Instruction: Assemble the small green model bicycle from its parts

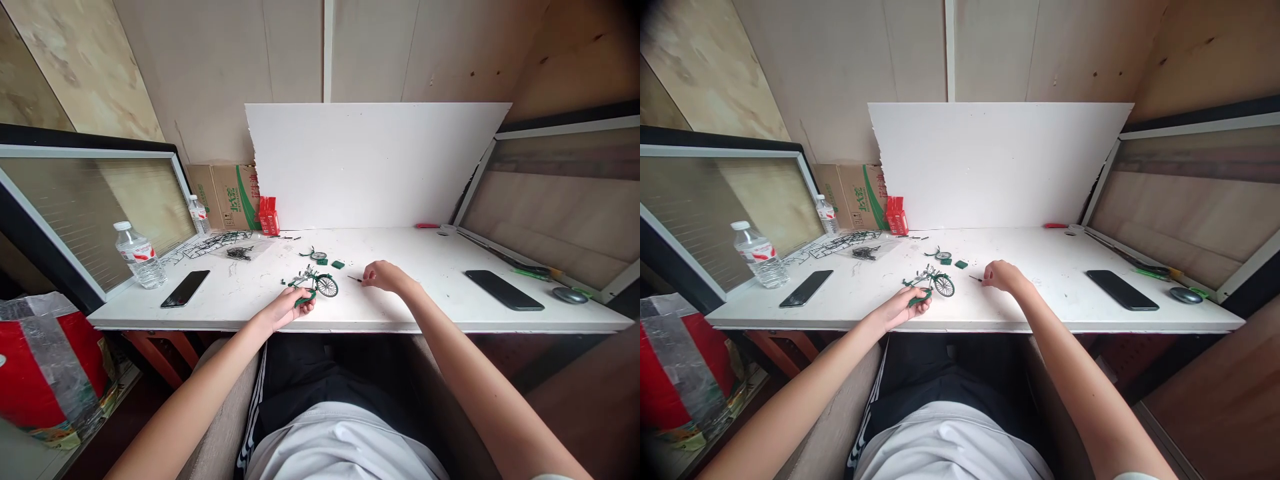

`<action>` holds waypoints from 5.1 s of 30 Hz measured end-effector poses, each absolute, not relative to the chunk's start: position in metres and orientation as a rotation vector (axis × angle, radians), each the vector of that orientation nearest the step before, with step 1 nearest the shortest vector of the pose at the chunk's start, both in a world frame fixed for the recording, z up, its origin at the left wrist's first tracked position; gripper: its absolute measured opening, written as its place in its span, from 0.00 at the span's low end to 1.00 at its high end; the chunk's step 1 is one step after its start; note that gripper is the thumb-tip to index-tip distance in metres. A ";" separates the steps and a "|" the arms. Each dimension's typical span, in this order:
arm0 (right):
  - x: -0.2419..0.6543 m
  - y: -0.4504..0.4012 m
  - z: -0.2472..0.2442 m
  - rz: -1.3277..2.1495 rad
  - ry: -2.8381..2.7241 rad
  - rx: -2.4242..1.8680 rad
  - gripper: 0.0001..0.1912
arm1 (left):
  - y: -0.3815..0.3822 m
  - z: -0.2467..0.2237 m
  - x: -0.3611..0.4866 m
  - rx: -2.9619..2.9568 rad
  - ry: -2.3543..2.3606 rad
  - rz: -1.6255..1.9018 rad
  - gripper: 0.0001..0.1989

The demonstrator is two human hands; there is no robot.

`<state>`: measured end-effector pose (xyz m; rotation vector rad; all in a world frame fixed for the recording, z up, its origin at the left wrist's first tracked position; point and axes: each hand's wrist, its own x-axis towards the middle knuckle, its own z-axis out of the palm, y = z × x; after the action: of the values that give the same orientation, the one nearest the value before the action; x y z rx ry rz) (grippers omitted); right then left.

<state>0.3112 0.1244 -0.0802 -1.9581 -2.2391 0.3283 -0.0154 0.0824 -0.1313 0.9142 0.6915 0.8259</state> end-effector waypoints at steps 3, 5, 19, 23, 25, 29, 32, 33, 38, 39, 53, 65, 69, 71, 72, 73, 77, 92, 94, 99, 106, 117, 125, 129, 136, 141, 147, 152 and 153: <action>0.308 0.125 -0.085 0.348 -2.243 -1.927 0.08 | 0.082 -0.131 -0.015 0.917 0.684 0.826 0.09; 0.307 0.125 -0.088 0.315 -2.255 -1.918 0.09 | 0.081 -0.131 -0.015 0.920 0.675 0.829 0.09; 0.260 0.101 -0.058 0.738 -1.659 -1.005 0.21 | 0.083 -0.131 -0.015 0.905 0.671 0.829 0.08; 0.246 0.084 -0.046 0.759 -1.582 -0.883 0.20 | 0.084 -0.134 -0.016 0.914 0.666 0.837 0.08; 0.240 0.075 -0.040 0.784 -1.602 -0.863 0.19 | 0.084 -0.134 -0.016 0.920 0.663 0.844 0.09; 0.228 0.059 -0.033 0.808 -1.698 -0.811 0.18 | 0.082 -0.133 -0.016 0.937 0.676 0.874 0.10; 0.222 0.052 -0.031 0.797 -1.773 -0.756 0.18 | 0.080 -0.131 -0.015 0.926 0.693 0.893 0.11; 0.221 0.050 -0.031 0.793 -1.787 -0.750 0.18 | 0.079 -0.131 -0.015 0.923 0.693 0.897 0.11; 0.217 0.043 -0.029 0.749 -1.858 -0.775 0.19 | 0.079 -0.131 -0.015 0.913 0.686 0.902 0.11; 0.217 0.042 -0.028 0.737 -1.884 -0.778 0.19 | 0.079 -0.131 -0.015 0.908 0.687 0.904 0.12; 0.211 0.053 -0.050 0.392 -2.095 -0.783 0.16 | 0.078 -0.130 -0.013 0.990 0.711 0.910 0.12; 0.214 0.057 -0.054 0.319 -2.199 -0.833 0.15 | 0.079 -0.131 -0.014 0.985 0.738 0.898 0.11; 0.214 0.057 -0.054 0.321 -2.207 -0.834 0.14 | 0.078 -0.131 -0.014 0.985 0.738 0.896 0.11; 0.214 0.057 -0.055 0.320 -2.212 -0.834 0.15 | 0.078 -0.131 -0.013 0.982 0.736 0.898 0.11; 0.214 0.057 -0.055 0.321 -2.213 -0.834 0.15 | 0.078 -0.130 -0.013 0.982 0.735 0.900 0.11; 0.213 0.057 -0.055 0.323 -2.214 -0.836 0.15 | 0.078 -0.130 -0.013 0.984 0.733 0.901 0.11; 0.213 0.056 -0.055 0.324 -2.225 -0.848 0.15 | 0.076 -0.128 -0.013 0.977 0.739 0.907 0.11; 0.212 0.056 -0.056 0.292 -2.241 -0.847 0.14 | 0.074 -0.124 -0.011 1.001 0.720 0.912 0.12; 0.211 0.056 -0.056 0.266 -2.243 -0.847 0.15 | 0.075 -0.125 -0.011 1.004 0.716 0.914 0.12; 0.209 0.055 -0.055 0.212 -2.250 -0.868 0.14 | 0.076 -0.127 -0.011 0.998 0.707 0.915 0.12; 0.208 0.053 -0.054 0.142 -2.248 -0.906 0.16 | 0.073 -0.123 -0.009 0.999 0.719 0.921 0.12; 0.207 0.054 -0.061 0.032 -2.268 -0.851 0.15 | 0.076 -0.128 -0.011 1.019 0.701 0.915 0.12; 0.207 0.050 -0.057 -0.033 -2.369 -0.795 0.23 | 0.081 -0.134 -0.014 1.046 0.679 0.905 0.13; 0.206 0.048 -0.054 -0.008 -2.374 -0.773 0.28 | 0.082 -0.135 -0.014 1.044 0.683 0.910 0.13; 0.205 0.048 -0.054 0.011 -2.394 -0.712 0.31 | 0.083 -0.136 -0.014 1.044 0.675 0.905 0.14; 0.204 0.047 -0.055 -0.050 -2.347 -0.789 0.20 | 0.082 -0.136 -0.014 1.031 0.685 0.910 0.14; 0.202 0.049 -0.058 -0.074 -2.322 -0.728 0.16 | 0.078 -0.131 -0.013 1.043 0.681 0.909 0.13; 0.200 0.050 -0.061 -0.048 -2.265 -0.705 0.14 | 0.079 -0.131 -0.013 1.077 0.686 0.896 0.13; 0.200 0.049 -0.061 -0.036 -2.258 -0.706 0.13 | 0.079 -0.131 -0.013 1.081 0.690 0.895 0.13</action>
<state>0.2005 0.0494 -0.0614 -0.7060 -2.2576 -0.0360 -0.0133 0.0790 -0.1308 1.0813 0.6900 0.8947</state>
